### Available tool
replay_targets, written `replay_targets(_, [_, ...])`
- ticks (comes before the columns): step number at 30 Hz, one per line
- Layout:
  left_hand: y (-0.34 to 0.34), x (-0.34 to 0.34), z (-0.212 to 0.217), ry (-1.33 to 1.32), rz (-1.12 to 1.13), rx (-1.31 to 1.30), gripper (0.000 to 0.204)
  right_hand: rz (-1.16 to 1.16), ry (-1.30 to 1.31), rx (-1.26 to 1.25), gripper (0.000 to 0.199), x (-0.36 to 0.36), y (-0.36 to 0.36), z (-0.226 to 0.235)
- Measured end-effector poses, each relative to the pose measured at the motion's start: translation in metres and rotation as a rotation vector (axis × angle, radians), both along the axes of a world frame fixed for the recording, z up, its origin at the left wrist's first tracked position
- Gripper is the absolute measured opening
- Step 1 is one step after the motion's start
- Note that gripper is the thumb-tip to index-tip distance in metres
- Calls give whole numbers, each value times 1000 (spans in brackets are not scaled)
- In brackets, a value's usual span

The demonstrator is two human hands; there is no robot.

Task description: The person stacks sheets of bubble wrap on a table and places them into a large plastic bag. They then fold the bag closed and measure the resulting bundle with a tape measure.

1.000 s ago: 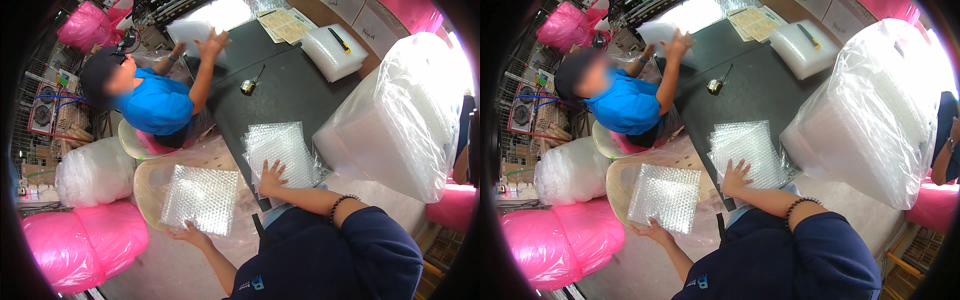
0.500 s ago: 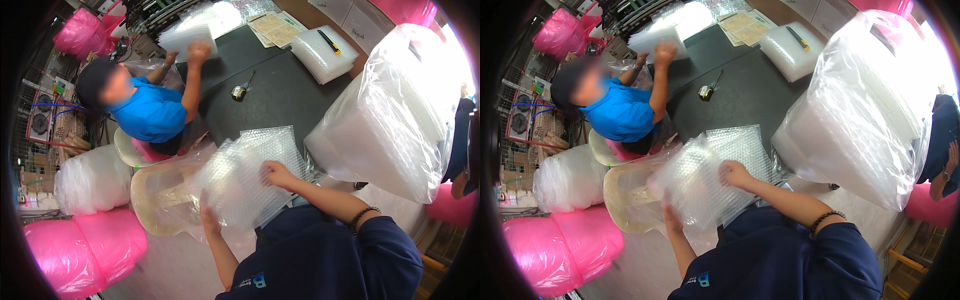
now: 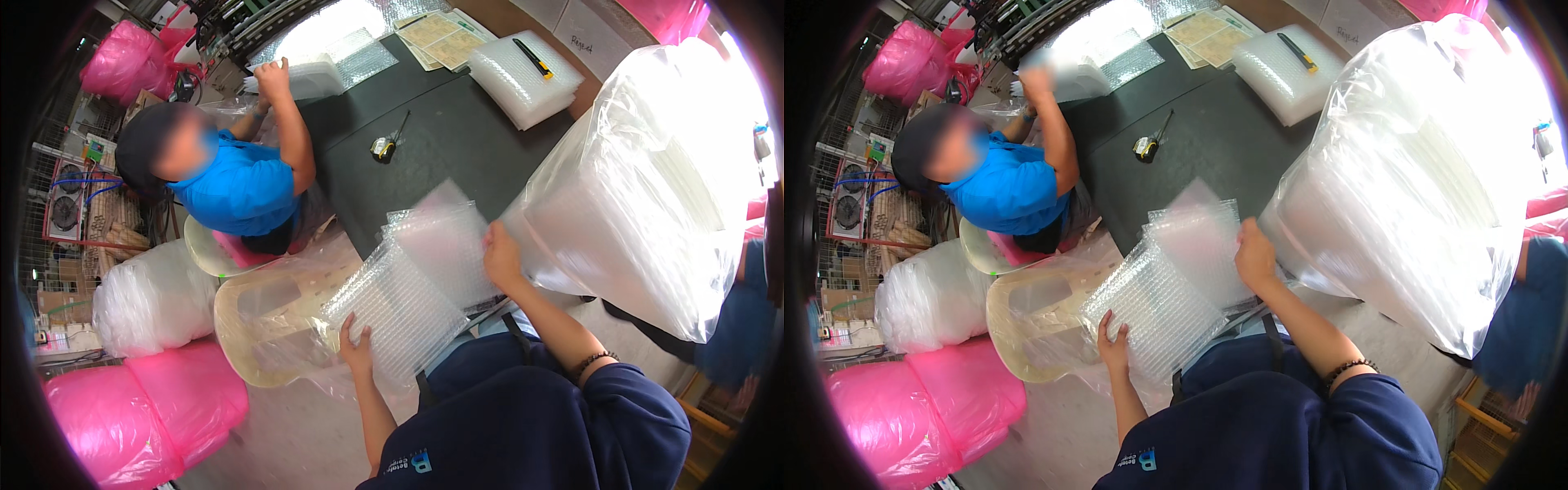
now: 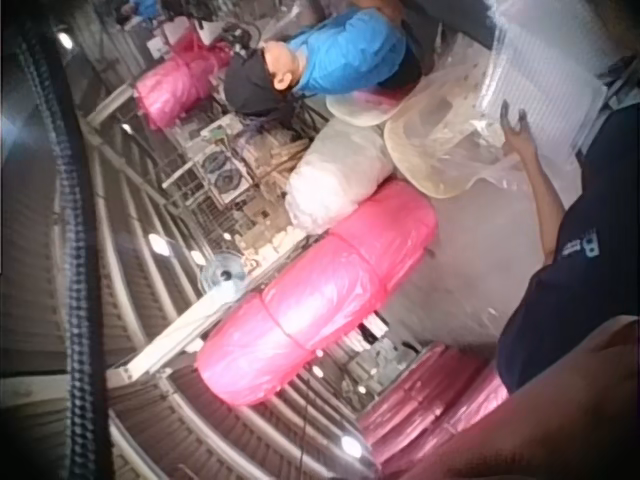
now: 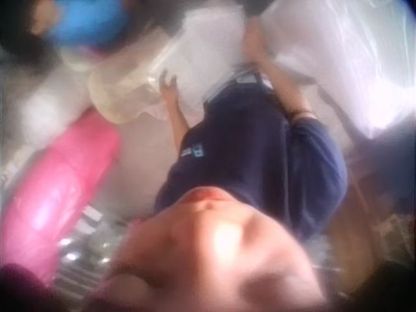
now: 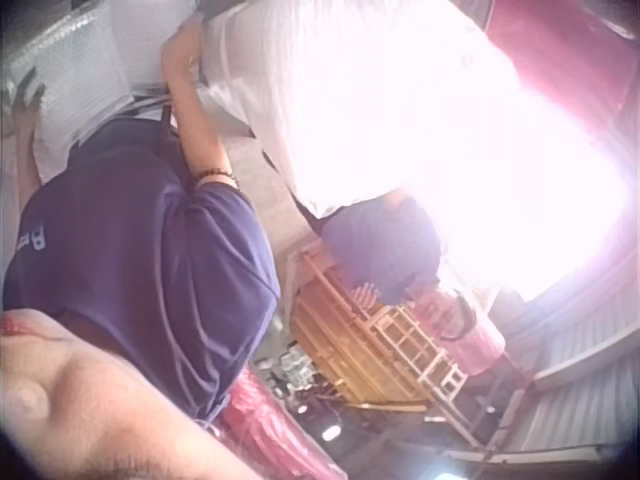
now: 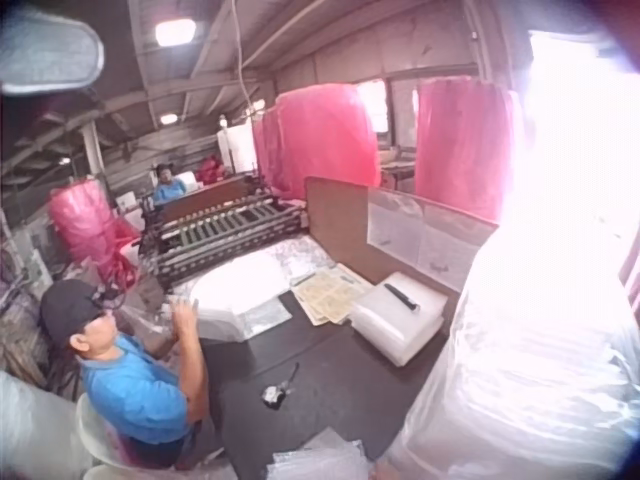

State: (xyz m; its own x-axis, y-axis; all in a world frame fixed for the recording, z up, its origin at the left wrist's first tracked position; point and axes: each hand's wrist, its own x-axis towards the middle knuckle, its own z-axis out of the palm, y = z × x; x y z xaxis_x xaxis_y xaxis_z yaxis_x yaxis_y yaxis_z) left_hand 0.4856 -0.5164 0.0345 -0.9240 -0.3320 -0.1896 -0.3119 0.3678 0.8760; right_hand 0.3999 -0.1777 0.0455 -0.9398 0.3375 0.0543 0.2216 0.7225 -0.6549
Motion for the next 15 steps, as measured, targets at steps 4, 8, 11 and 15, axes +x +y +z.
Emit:
replay_targets(4, [7, -6, -2, -50, -47, 7, 41, -135, 288, -368, 35, -25, 6, 78])
replay_targets(8, [2, -4, -32, -88, 1, 200, 49, -24, 23, -249, 47, -20, -39, 59])
replay_targets(11, [-1, 3, -53, -93, 61, 303, 58, 227, -293, -177, 46, 15, -87, 11])
replay_targets(15, [1, 2, 0, -4, 138, -90, 78, 180, -313, -370, 62, 29, -96, -72])
